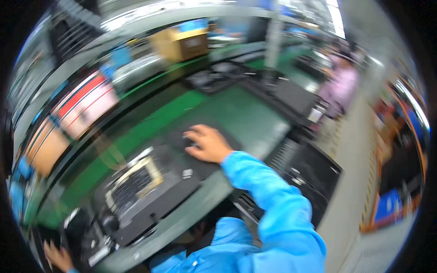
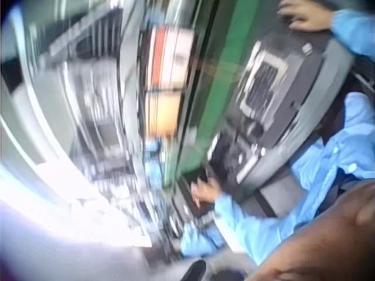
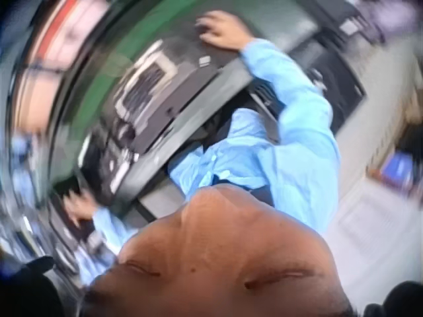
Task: The person marks tablet packaging with a pen, connects tablets to cables at testing stations, taps the screens, operates a computer mouse, and transfers tablets into trays.
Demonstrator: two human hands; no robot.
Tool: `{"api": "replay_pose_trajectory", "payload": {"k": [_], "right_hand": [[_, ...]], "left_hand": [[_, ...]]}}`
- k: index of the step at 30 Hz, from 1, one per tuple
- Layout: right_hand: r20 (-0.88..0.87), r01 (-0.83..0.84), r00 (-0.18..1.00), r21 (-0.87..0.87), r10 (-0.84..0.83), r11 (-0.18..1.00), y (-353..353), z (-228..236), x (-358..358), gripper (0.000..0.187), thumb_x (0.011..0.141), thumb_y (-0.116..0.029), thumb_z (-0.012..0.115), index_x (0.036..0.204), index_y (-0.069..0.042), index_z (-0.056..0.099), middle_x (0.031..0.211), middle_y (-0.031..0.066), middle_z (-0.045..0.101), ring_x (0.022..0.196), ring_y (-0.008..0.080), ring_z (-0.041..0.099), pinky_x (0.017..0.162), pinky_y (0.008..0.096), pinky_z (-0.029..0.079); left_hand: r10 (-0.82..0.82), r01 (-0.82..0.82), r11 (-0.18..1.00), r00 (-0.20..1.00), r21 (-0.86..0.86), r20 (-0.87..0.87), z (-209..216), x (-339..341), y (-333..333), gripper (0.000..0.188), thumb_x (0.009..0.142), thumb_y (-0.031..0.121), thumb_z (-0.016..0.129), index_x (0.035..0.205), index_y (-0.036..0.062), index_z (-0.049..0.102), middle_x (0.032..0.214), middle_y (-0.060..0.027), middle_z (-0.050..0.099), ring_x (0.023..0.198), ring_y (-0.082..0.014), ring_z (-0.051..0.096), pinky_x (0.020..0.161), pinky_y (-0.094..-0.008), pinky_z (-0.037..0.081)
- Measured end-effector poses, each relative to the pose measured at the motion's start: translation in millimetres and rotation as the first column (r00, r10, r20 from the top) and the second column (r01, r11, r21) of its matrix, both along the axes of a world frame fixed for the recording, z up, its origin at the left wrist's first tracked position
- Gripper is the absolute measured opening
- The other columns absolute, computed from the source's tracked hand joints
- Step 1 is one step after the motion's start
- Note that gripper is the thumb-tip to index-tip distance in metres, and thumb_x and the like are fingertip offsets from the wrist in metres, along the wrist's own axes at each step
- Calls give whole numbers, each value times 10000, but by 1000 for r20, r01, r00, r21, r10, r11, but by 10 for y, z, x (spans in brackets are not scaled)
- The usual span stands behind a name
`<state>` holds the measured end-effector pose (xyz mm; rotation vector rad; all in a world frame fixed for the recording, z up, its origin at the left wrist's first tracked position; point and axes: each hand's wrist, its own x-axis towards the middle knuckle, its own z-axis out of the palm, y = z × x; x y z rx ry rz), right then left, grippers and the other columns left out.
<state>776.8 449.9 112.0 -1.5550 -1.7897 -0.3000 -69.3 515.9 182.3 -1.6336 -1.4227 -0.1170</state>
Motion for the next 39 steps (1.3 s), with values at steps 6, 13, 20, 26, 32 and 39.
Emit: {"api": "replay_pose_trajectory", "payload": {"k": [6,13,20,26,32,39], "right_hand": [[12,10,1000,-114,-9,993,41,14,-120,525,876,-272,769,1360,-108,648,1419,199,562,1240,412,590,1041,473,494],[-4,75,997,-163,-77,984,23,-37,-102,474,872,-204,751,1328,-103,671,1425,187,559,1257,405,583,1053,469,493],[-8,77,997,-155,-80,985,20,-36,-112,471,869,-185,753,1327,-108,671,1426,179,559,1265,398,585,1056,461,497],[-37,51,998,-149,-57,988,4,-23,-109,472,863,-188,754,1321,-112,672,1416,173,563,1271,383,588,1054,459,504],[-25,39,999,-136,-43,990,1,-15,-123,468,855,-182,754,1310,-107,675,1405,172,572,1259,380,600,1044,455,512],[-25,33,999,-123,-36,992,33,-56,-78,457,855,-201,757,1295,-101,683,1391,180,582,1257,379,602,1045,459,512]], "left_hand": [[-472,269,859,749,436,465,-314,642,-179,192,924,-76,626,1106,-41,676,1155,-189,683,1117,-358,663,983,-447,526],[-422,509,785,23,352,906,-640,2552,-980,88,874,-39,559,937,-7,610,920,-133,640,863,-255,597,806,-379,492],[-330,814,535,-46,227,943,-778,3758,-1320,183,739,-82,718,889,22,719,808,-114,709,729,-264,688,645,-352,542],[-385,864,479,49,154,922,-769,3784,-1323,185,740,-106,725,887,5,711,807,-129,717,716,-290,694,637,-365,548],[-397,851,497,47,171,917,-785,3790,-1328,196,710,-87,732,880,11,724,792,-112,705,717,-282,690,616,-366,546],[-402,854,495,62,160,913,-752,3810,-1356,209,715,-90,726,900,9,721,793,-121,700,717,-291,686,624,-372,546]]}}
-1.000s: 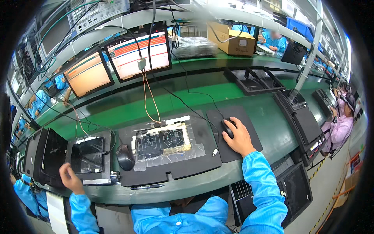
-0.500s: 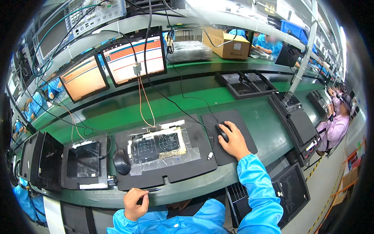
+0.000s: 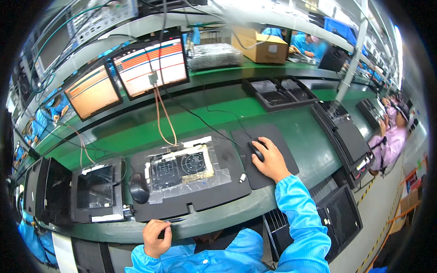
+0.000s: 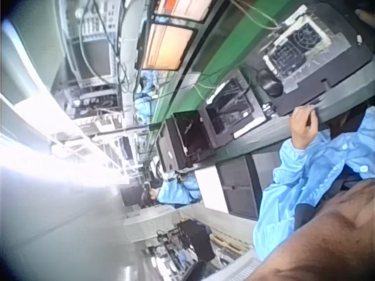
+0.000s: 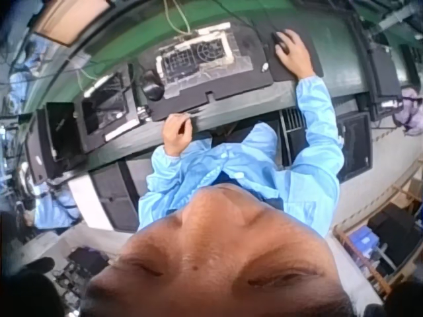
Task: The person marks tablet packaging with a pen, connects tablets to cables at testing stations, taps the screens, operates a computer mouse, and transfers tablets into trays.
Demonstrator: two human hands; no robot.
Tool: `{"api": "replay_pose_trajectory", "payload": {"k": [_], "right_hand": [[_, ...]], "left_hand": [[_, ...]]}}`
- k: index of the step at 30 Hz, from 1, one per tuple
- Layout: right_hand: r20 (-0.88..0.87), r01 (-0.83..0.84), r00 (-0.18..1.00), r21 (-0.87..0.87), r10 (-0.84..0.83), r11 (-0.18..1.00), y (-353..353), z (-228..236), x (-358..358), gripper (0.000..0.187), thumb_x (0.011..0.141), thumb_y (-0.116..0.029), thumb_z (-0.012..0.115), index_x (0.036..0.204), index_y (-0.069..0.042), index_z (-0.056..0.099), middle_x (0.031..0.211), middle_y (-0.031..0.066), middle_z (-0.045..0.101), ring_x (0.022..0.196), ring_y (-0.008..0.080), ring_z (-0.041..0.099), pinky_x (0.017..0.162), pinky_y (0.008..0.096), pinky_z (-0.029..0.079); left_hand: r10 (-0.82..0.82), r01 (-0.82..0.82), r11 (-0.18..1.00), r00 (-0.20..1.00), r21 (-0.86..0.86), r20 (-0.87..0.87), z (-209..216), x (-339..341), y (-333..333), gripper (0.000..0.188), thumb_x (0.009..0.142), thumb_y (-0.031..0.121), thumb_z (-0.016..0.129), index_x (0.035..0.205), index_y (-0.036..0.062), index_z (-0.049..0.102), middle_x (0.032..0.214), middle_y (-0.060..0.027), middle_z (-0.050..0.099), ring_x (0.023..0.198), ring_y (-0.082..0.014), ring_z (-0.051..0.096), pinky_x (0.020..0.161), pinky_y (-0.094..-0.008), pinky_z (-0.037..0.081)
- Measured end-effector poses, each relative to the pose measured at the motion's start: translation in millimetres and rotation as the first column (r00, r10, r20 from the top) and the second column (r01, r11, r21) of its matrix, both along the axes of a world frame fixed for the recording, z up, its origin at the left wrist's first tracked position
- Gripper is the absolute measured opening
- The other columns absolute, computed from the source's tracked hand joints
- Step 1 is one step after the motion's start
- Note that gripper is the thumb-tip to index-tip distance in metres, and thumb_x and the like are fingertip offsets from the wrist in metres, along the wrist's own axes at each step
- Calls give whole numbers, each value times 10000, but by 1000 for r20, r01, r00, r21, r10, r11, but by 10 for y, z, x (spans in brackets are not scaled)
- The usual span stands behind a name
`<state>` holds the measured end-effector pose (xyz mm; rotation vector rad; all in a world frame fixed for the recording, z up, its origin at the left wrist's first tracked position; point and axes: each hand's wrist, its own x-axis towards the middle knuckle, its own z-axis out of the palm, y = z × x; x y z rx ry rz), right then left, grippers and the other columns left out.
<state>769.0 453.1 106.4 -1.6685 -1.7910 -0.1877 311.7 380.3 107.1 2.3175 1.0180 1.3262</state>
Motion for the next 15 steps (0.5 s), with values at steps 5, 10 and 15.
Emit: {"api": "replay_pose_trajectory", "payload": {"k": [5,10,15], "right_hand": [[134,-9,991,45,3,999,-22,39,4,489,866,-294,771,1306,-101,678,1389,188,581,1308,385,557,1111,489,446],[2,82,996,234,-85,969,275,242,179,513,875,-324,763,1273,-13,670,1363,201,605,1275,387,571,1092,485,453],[18,254,964,219,-264,942,1462,352,698,436,829,-321,735,1136,-10,731,1128,197,695,1105,375,644,977,490,515]], "left_hand": [[37,-47,994,994,-95,-99,-40,7,-4,204,720,-85,714,900,10,715,801,-122,690,735,-307,674,646,-384,541],[-27,26,1000,997,-16,-69,-20,-6,-2,215,722,-88,671,913,7,705,801,-144,666,713,-336,643,642,-411,514],[-17,18,1000,994,13,-106,55,42,10,134,873,-41,689,1002,-28,727,880,-195,707,739,-371,653,660,-438,519]]}}
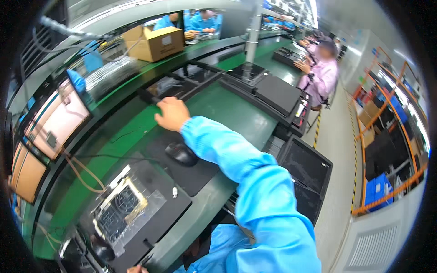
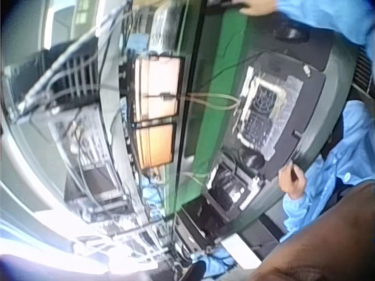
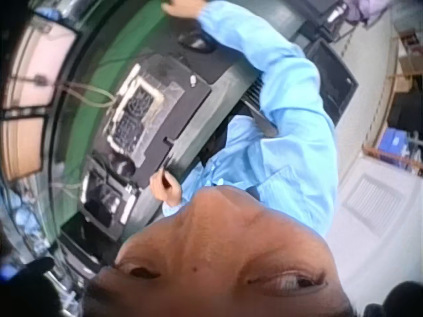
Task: The person marks tablet packaging with a pen, connects tablets to cables at testing stations, taps the screens, operates a computer mouse, and transfers tablets into trays.
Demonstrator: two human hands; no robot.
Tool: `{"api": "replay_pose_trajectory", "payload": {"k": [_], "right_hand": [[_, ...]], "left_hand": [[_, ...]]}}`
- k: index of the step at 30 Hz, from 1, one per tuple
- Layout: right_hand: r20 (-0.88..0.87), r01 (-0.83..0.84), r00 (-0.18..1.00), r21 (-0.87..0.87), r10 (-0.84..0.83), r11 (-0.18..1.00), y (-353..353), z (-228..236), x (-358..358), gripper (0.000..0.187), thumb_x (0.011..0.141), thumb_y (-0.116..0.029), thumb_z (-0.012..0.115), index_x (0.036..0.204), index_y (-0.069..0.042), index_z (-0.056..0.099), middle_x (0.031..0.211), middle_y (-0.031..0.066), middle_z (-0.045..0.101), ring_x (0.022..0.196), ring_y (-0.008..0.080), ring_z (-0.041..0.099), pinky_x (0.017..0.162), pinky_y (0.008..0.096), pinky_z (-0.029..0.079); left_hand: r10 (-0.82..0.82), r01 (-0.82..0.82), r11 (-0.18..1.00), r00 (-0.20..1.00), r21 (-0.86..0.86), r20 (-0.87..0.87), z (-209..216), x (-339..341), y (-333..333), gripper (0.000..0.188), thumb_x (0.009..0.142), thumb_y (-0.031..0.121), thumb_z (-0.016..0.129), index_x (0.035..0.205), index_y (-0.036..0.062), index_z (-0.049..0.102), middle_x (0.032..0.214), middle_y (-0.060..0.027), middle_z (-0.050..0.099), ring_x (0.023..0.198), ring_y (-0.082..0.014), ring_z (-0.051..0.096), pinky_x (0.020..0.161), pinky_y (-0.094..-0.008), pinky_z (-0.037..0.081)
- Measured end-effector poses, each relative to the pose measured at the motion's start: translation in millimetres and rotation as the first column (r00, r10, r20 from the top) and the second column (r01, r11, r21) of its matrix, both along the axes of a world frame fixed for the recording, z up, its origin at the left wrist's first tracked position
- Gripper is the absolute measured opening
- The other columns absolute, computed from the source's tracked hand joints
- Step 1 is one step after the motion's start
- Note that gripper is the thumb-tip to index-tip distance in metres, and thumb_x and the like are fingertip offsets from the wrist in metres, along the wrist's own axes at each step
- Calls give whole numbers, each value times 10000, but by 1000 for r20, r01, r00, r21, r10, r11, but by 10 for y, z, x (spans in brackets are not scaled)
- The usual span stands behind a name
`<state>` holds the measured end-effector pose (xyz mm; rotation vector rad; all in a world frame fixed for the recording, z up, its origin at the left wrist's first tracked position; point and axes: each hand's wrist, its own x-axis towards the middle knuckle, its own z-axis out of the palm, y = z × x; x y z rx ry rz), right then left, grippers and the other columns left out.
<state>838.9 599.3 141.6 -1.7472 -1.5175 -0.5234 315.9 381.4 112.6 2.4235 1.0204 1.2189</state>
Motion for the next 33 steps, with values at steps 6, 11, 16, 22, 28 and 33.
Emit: {"api": "replay_pose_trajectory", "payload": {"k": [6,11,16,22,28,33], "right_hand": [[59,271,959,-462,-275,844,1154,-339,159,422,867,-365,717,1143,-47,698,1166,149,648,1171,332,588,1019,478,445],[88,350,930,-508,-357,787,1509,-250,206,404,840,-306,722,1150,-47,703,1159,145,673,1119,337,661,961,442,528],[-97,154,967,-519,-237,841,1154,532,388,382,839,-278,649,1073,-5,776,1105,226,752,1086,379,717,961,455,560],[-159,-93,987,-502,14,860,-781,1067,916,514,877,-415,744,1230,-46,688,1187,183,698,1151,332,658,967,418,517],[-308,-204,951,-580,20,789,-2997,1298,1509,334,856,-142,786,1165,-52,698,1180,85,649,1174,250,595,1050,382,451],[-283,-83,948,-659,-144,748,-3734,859,1638,337,783,-63,767,1115,-61,710,1150,103,655,1187,290,593,1058,398,450]], "left_hand": [[31,-45,992,993,-122,-116,44,-7,20,139,877,5,698,1014,-6,722,846,-192,666,713,-363,632,643,-444,505],[17,-22,999,993,-38,-119,-15,-81,72,102,866,-14,681,965,-2,703,822,-188,673,669,-343,629,599,-424,499],[48,-48,999,986,0,-159,-108,-159,46,87,838,-34,680,914,2,698,828,-173,711,658,-327,655,590,-398,522],[36,-37,999,993,-6,-114,-41,-155,-13,81,867,-26,673,942,-6,696,802,-185,672,645,-335,622,569,-417,487],[-27,29,997,999,69,-37,43,-31,-3,47,893,-50,657,908,-20,691,747,-181,629,625,-349,589,545,-442,456],[-18,18,997,1000,70,6,35,-2,-23,60,883,-60,658,910,-22,697,803,-193,676,662,-376,631,603,-446,507]]}}
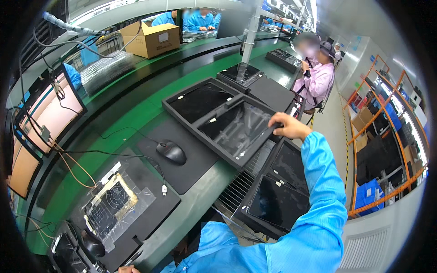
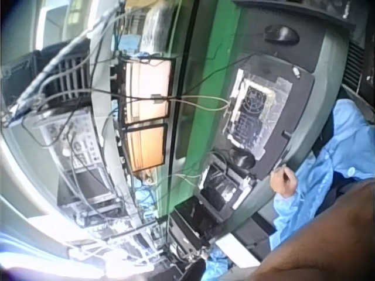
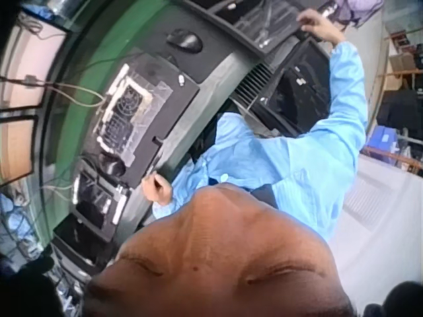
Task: The person marks tablet packaging with a pen, connects tablets to cables at testing stations, taps the screens, operates a computer mouse, and transfers tablets into trays.
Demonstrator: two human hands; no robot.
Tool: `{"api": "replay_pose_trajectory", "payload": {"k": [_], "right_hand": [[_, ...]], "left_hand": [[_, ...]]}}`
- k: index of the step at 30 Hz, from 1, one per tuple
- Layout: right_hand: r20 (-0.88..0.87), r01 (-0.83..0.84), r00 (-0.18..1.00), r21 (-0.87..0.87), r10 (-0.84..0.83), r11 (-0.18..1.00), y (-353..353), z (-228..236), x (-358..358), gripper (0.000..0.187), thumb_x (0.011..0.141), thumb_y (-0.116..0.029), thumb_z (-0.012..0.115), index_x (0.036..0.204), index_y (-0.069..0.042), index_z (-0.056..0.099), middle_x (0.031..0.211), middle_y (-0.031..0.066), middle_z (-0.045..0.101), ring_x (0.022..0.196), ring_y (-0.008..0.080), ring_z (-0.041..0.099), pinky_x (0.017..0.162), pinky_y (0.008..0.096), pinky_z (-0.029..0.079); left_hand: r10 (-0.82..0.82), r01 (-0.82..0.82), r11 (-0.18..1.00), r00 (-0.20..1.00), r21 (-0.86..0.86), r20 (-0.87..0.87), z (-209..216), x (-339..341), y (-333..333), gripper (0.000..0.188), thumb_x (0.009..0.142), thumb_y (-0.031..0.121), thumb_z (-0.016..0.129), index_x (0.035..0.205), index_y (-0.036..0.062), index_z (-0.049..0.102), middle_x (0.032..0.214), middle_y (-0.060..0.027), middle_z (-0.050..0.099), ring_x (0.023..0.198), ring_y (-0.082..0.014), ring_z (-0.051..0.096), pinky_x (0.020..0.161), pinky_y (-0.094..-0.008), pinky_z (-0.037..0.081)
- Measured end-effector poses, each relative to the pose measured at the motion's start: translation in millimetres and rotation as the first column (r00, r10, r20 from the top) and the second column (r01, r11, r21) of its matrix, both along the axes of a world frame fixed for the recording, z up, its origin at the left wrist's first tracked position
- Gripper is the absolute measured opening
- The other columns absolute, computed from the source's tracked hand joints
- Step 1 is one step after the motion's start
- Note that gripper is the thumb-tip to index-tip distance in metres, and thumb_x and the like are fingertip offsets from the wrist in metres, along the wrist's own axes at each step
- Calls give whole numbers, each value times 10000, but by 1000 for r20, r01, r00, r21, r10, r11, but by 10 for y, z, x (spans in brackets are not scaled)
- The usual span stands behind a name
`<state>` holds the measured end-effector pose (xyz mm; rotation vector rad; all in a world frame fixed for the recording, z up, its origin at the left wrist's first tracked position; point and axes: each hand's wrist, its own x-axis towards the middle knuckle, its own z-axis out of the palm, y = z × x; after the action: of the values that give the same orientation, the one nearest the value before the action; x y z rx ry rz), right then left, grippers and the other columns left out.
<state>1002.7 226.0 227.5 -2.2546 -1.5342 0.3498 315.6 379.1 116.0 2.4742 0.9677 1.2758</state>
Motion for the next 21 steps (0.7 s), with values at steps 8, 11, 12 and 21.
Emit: {"api": "replay_pose_trajectory", "payload": {"k": [8,11,12,21], "right_hand": [[-950,420,310,156,20,894,1179,-528,-281,776,985,-298,647,1562,80,290,1530,245,449,1118,318,691,858,415,561],[-992,592,-112,-114,-58,798,1829,-609,-196,950,940,-254,696,1586,88,89,1576,321,264,1125,450,665,836,426,586],[-981,595,-191,-95,25,798,1973,-629,-137,970,932,-230,698,1585,74,48,1559,328,251,1114,457,664,819,436,598],[-938,706,-344,-227,44,671,2435,-944,308,485,920,-233,721,1201,-3,399,914,117,537,591,186,576,436,270,447]], "left_hand": [[60,-57,998,994,37,-92,-167,-73,-39,59,896,-28,679,953,-38,694,826,-182,682,698,-333,641,662,-450,512],[107,-106,994,994,21,-31,-290,-79,-42,166,726,-61,658,870,16,685,748,-131,635,644,-317,599,595,-414,480],[159,-159,987,982,13,-99,-307,-84,-33,159,720,-50,667,861,22,684,727,-121,625,623,-308,589,578,-411,473],[164,-166,981,986,104,28,-234,-54,-16,173,681,-19,714,847,29,705,678,-77,612,587,-262,599,524,-379,475]]}}
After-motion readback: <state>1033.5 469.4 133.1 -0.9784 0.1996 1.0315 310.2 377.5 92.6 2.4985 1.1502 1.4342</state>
